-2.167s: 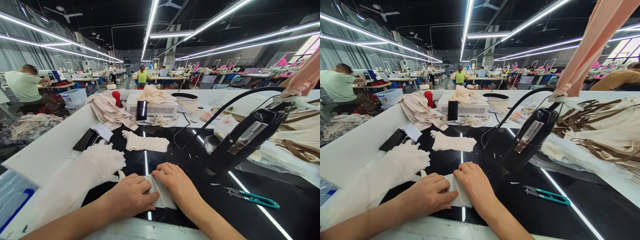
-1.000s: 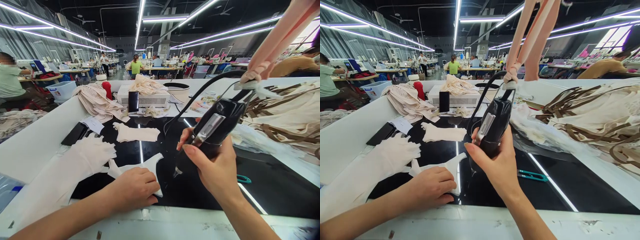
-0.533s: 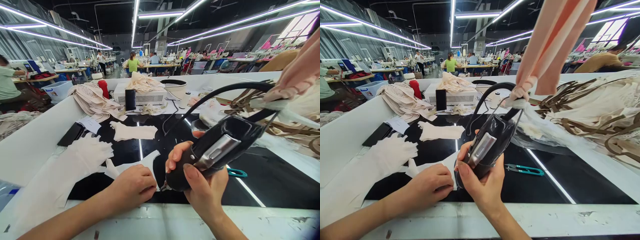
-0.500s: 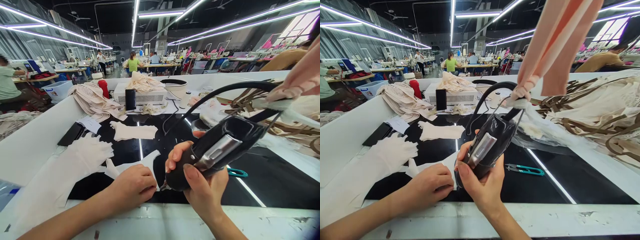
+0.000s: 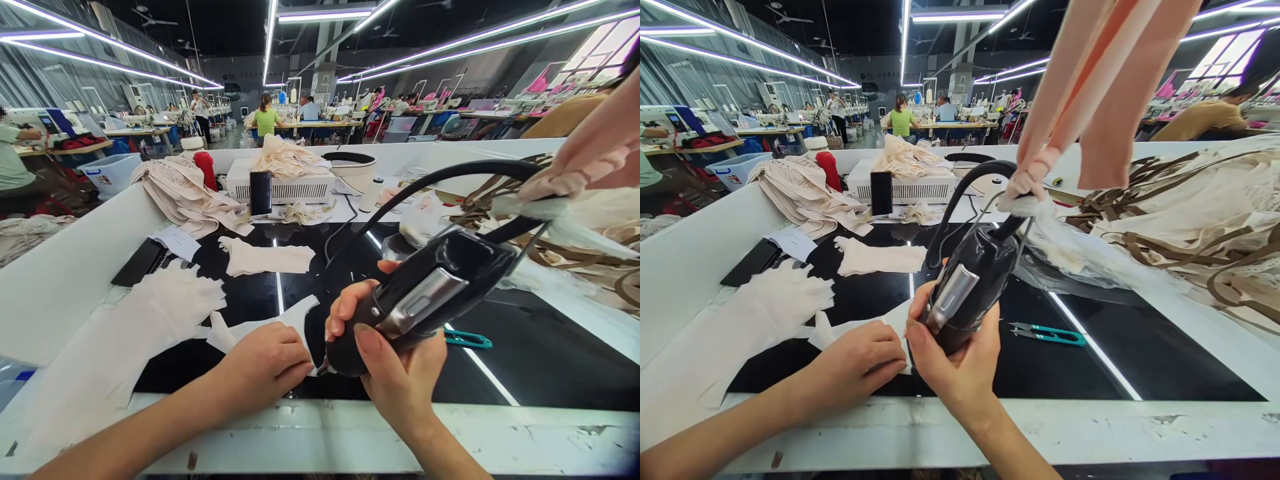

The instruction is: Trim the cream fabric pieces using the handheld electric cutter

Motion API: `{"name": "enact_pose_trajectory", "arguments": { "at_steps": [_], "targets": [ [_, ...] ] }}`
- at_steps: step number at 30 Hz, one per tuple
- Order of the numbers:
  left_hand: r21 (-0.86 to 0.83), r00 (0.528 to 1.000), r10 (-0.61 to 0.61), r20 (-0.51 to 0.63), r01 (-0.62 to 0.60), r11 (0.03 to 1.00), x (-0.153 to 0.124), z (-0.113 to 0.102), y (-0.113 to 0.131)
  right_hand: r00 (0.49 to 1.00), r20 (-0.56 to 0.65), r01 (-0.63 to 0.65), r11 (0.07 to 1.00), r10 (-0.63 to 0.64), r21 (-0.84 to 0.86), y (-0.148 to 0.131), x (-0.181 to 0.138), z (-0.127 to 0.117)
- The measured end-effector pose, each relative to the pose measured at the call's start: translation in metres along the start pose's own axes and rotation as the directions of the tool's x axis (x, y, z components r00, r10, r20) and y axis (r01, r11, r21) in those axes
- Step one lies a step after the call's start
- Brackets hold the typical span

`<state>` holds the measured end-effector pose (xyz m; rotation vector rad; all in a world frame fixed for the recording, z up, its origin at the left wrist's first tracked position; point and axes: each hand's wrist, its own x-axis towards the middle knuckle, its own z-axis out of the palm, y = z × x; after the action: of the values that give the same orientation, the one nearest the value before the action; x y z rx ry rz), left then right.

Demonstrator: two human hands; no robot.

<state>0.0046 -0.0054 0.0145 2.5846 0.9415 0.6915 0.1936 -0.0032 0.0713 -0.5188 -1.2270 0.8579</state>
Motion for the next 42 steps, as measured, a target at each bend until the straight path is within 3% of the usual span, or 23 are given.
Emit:
{"name": "enact_pose_trajectory", "arguments": {
  "at_steps": [9,16,22,31,42],
  "targets": [
    [0.058,0.999,-0.052,-0.009,0.052,0.997,0.004,0.003,0.0,1.0,-0.011,-0.016,0.999,0.015,-0.035,-0.002,-0.002,0.0],
    [0.173,0.995,0.093,-0.026,-0.087,0.981,0.002,0.007,0.001,1.0,0.003,-0.003,0.998,0.004,-0.055,-0.003,0.0,-0.004],
    [0.198,0.992,0.124,0.023,-0.126,0.972,0.0,0.006,0.0,1.0,0.011,-0.02,0.999,0.021,-0.031,-0.002,0.0,-0.007],
    [0.274,0.96,0.276,0.047,-0.278,0.921,-0.013,0.003,-0.006,1.0,0.0,-0.027,0.998,0.027,-0.052,-0.004,0.002,-0.007],
    [0.367,0.95,0.311,0.017,-0.295,0.882,-0.017,0.008,-0.004,0.999,-0.028,-0.02,1.0,0.02,-0.002,-0.004,0.002,-0.005]
  ]
}}
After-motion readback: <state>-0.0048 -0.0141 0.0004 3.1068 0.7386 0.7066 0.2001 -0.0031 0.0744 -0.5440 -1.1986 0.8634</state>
